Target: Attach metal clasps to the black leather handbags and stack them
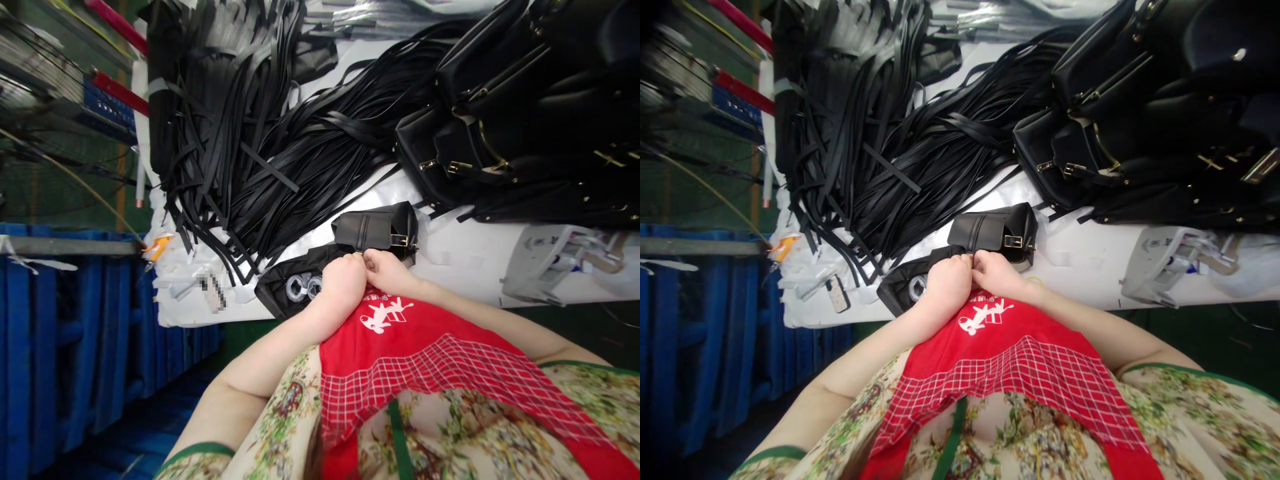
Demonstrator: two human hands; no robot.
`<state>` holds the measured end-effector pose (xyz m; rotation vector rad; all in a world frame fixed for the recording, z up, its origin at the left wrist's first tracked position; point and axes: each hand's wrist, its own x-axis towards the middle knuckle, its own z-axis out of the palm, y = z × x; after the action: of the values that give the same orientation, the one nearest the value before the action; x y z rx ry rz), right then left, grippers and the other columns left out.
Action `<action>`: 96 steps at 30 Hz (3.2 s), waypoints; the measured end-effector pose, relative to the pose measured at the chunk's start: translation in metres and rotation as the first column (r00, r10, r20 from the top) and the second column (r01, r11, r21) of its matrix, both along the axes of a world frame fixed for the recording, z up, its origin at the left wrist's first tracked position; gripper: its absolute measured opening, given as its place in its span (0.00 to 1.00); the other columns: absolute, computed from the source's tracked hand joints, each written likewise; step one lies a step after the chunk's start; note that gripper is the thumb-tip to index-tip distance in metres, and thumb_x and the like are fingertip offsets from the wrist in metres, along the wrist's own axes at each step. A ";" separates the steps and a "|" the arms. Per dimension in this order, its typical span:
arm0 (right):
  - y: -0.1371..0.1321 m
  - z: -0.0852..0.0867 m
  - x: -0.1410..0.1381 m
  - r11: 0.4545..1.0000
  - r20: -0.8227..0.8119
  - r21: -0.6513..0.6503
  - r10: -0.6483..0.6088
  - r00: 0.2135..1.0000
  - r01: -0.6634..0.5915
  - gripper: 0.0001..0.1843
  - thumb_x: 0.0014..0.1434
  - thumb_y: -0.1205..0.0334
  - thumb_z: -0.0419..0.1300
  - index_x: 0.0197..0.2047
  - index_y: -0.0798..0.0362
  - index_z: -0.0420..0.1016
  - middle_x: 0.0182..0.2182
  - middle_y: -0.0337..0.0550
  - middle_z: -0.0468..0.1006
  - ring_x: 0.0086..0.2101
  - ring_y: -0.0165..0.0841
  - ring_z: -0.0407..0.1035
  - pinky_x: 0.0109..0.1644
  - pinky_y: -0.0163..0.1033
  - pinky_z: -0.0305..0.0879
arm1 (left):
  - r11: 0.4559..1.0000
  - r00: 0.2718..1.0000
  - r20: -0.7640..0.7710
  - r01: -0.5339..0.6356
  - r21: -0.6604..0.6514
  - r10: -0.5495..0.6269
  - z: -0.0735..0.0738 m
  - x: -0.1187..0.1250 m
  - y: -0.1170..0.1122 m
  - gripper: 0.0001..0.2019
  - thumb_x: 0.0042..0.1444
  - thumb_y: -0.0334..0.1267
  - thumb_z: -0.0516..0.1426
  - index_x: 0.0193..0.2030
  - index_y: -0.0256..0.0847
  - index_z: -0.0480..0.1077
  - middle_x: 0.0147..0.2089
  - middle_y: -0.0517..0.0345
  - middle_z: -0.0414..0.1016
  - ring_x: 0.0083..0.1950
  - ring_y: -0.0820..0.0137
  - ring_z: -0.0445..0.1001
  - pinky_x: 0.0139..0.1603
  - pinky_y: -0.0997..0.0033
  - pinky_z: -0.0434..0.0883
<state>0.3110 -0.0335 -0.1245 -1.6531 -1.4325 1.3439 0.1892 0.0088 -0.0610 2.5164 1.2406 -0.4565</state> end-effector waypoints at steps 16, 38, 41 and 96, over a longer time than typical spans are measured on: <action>0.006 0.011 -0.004 0.992 -0.234 -0.129 -0.039 0.971 0.008 0.12 0.59 0.58 0.52 0.24 0.51 0.62 0.16 0.34 0.72 0.15 0.28 0.69 0.18 0.30 0.61 | 0.641 0.411 0.492 -0.462 -0.613 0.767 -0.026 -0.022 0.014 0.06 0.51 0.36 0.52 0.27 0.38 0.68 0.23 0.62 0.67 0.24 0.76 0.64 0.29 0.75 0.64; -0.002 0.011 -0.003 0.929 -0.498 -0.369 -0.217 0.840 0.021 0.19 0.53 0.46 0.59 0.25 0.53 0.62 0.13 0.34 0.71 0.12 0.25 0.63 0.16 0.28 0.58 | 0.839 0.442 0.724 -0.145 -0.525 0.530 0.004 -0.052 0.045 0.13 0.50 0.28 0.48 0.37 0.39 0.72 0.36 0.57 0.78 0.29 0.75 0.71 0.37 0.73 0.70; -0.003 0.010 -0.004 0.938 -0.481 -0.345 -0.216 0.849 0.043 0.18 0.54 0.47 0.58 0.26 0.54 0.63 0.14 0.35 0.72 0.13 0.25 0.64 0.16 0.27 0.59 | 0.816 0.506 0.680 -0.091 -0.570 0.531 -0.009 -0.064 0.031 0.10 0.46 0.28 0.47 0.25 0.38 0.70 0.27 0.60 0.73 0.29 0.74 0.69 0.36 0.74 0.68; -0.005 0.019 -0.005 0.944 -0.489 -0.312 -0.259 0.833 0.111 0.18 0.54 0.47 0.58 0.28 0.53 0.64 0.15 0.34 0.73 0.12 0.25 0.64 0.16 0.28 0.59 | 0.914 0.539 0.754 -0.352 -0.204 0.376 -0.028 -0.071 -0.008 0.06 0.57 0.37 0.58 0.31 0.40 0.71 0.31 0.58 0.75 0.34 0.70 0.72 0.39 0.70 0.69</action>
<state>0.3062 -0.0380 -0.1053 -1.3784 -0.7697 1.7609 0.1182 0.0009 -0.0894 1.9184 1.2706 0.6813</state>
